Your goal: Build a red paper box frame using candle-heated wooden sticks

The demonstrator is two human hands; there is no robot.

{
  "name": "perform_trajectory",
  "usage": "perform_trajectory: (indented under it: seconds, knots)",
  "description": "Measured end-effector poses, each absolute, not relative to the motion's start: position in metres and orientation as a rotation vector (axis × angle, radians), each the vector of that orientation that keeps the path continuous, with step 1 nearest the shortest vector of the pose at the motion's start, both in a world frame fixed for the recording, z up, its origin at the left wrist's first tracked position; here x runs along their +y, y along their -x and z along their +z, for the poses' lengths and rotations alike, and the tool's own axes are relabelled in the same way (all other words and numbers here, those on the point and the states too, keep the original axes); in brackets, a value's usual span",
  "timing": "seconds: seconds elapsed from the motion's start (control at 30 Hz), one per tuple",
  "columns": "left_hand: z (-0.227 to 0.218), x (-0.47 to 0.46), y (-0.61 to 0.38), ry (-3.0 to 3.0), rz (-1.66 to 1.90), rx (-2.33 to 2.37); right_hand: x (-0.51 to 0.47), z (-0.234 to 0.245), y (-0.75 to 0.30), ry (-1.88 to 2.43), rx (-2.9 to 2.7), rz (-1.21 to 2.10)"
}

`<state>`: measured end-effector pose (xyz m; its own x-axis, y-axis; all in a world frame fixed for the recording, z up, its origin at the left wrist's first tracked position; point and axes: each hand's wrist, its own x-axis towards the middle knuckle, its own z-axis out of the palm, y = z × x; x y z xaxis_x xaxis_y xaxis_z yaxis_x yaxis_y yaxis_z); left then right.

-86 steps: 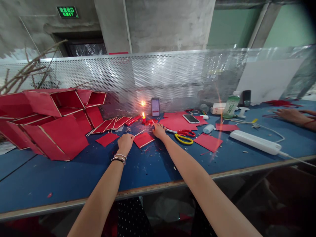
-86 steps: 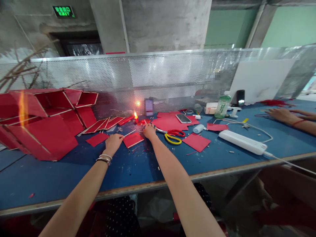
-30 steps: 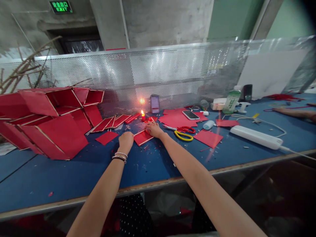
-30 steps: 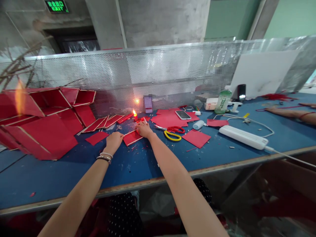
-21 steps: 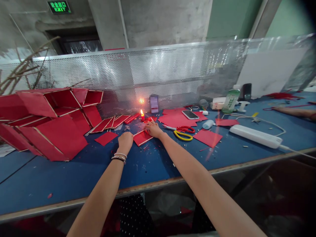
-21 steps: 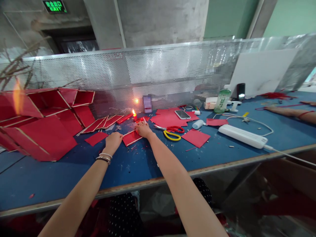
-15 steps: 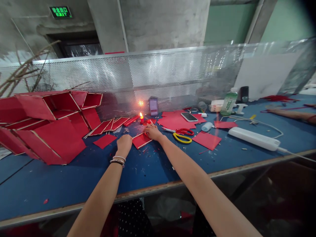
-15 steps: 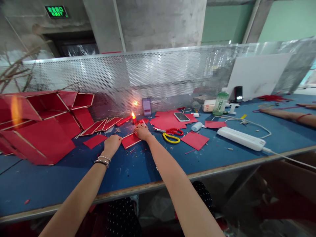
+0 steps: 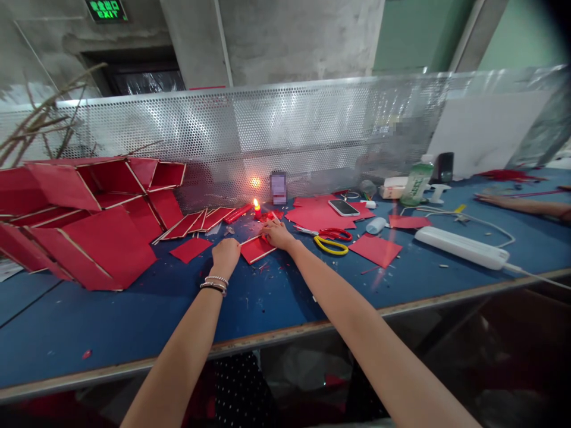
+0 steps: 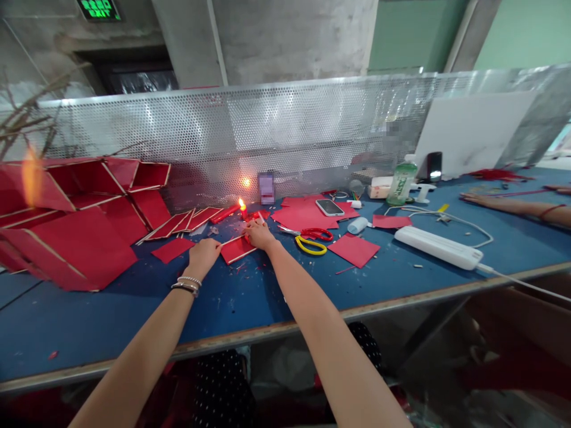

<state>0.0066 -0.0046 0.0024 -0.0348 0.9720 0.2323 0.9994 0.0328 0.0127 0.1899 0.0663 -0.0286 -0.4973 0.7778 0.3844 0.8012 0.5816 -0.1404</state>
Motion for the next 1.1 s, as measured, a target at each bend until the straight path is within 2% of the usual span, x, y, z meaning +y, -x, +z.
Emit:
perform_trajectory:
  seconds: [1.1]
  knots:
    - [0.004,-0.004,0.012,1.937,-0.395,-2.312,0.075,-0.037,-0.188,1.224,-2.418,-0.094]
